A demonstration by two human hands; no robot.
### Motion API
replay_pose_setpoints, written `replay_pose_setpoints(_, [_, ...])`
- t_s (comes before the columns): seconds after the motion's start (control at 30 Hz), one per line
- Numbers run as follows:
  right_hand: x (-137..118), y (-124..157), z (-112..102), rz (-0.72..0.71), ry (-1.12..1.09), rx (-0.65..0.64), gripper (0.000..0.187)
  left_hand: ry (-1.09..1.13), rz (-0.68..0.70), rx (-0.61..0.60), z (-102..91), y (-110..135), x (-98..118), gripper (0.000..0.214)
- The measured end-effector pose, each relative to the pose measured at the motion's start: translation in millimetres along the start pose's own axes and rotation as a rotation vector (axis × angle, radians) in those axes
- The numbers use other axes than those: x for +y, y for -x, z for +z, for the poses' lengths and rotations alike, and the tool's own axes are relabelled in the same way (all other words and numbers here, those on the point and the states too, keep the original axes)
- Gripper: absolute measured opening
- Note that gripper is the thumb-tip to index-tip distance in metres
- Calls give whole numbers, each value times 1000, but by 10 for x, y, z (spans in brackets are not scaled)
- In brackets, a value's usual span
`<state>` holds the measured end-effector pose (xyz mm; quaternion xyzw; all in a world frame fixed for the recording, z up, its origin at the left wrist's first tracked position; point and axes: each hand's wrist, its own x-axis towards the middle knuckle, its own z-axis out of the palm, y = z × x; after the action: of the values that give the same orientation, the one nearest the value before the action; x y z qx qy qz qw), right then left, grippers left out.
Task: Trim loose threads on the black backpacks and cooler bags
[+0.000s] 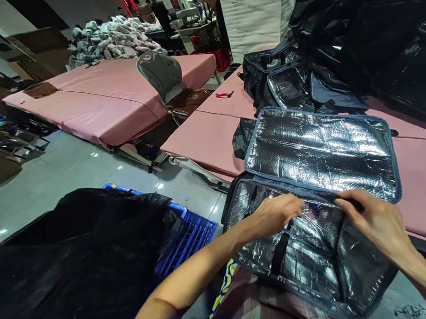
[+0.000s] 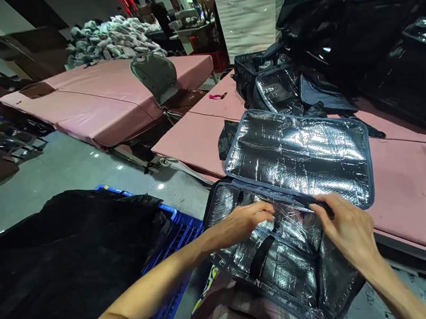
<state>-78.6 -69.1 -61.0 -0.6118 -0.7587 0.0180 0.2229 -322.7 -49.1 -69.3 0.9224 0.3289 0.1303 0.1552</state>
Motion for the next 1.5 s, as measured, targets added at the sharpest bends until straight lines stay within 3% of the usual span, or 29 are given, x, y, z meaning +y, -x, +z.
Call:
replay_pose_setpoints(0.07, [64, 46, -10, -20, -7, 25, 39, -78, -17, -46, -34, 126, 7, 42])
replay_pose_setpoints(0.13, [105, 70, 6, -82, 53, 16, 38, -172, -64, 4, -40, 131, 1, 46])
replay_pose_setpoints(0.27, [166, -21, 42, -151, 149, -89, 27, -249, -119, 123, -15, -135, -63, 25])
replay_pose_setpoints(0.4, [221, -123, 37, -229, 101, -202, 31, -162, -134, 87, -73, -346, -96, 26])
replay_pose_setpoints(0.53, [198, 18, 101, -434, 177, -15, 34, -89, -318, 30, -113, -399, 15, 33])
replay_pose_setpoints(0.67, [134, 170, 187, -582, 246, 199, 31, -151, -509, 47, 17, -459, 207, 30])
replay_pose_setpoints(0.9, [130, 177, 227, -614, 241, 196, 31, -223, -535, 33, 215, -534, 379, 18])
replay_pose_setpoints(1.03, [166, 194, 223, -612, 229, 198, 32, -156, -472, 42, 173, -478, 305, 15])
replay_pose_setpoints(1.17, [162, 198, 159, -520, 137, 131, 30, 81, -396, 99, 66, -376, 209, 12])
replay_pose_setpoints(1.27, [96, 171, 84, -316, 36, 58, 25, 226, -488, 144, -27, -373, 192, 15])
replay_pose_setpoints(1.37, [8, 116, 59, -146, 9, -21, 39, 275, -592, 138, -110, -425, 189, 20])
replay_pose_setpoints(1.5, [-92, 24, 129, -105, -6, -38, 36, 335, -597, 105, -170, -461, 161, 22])
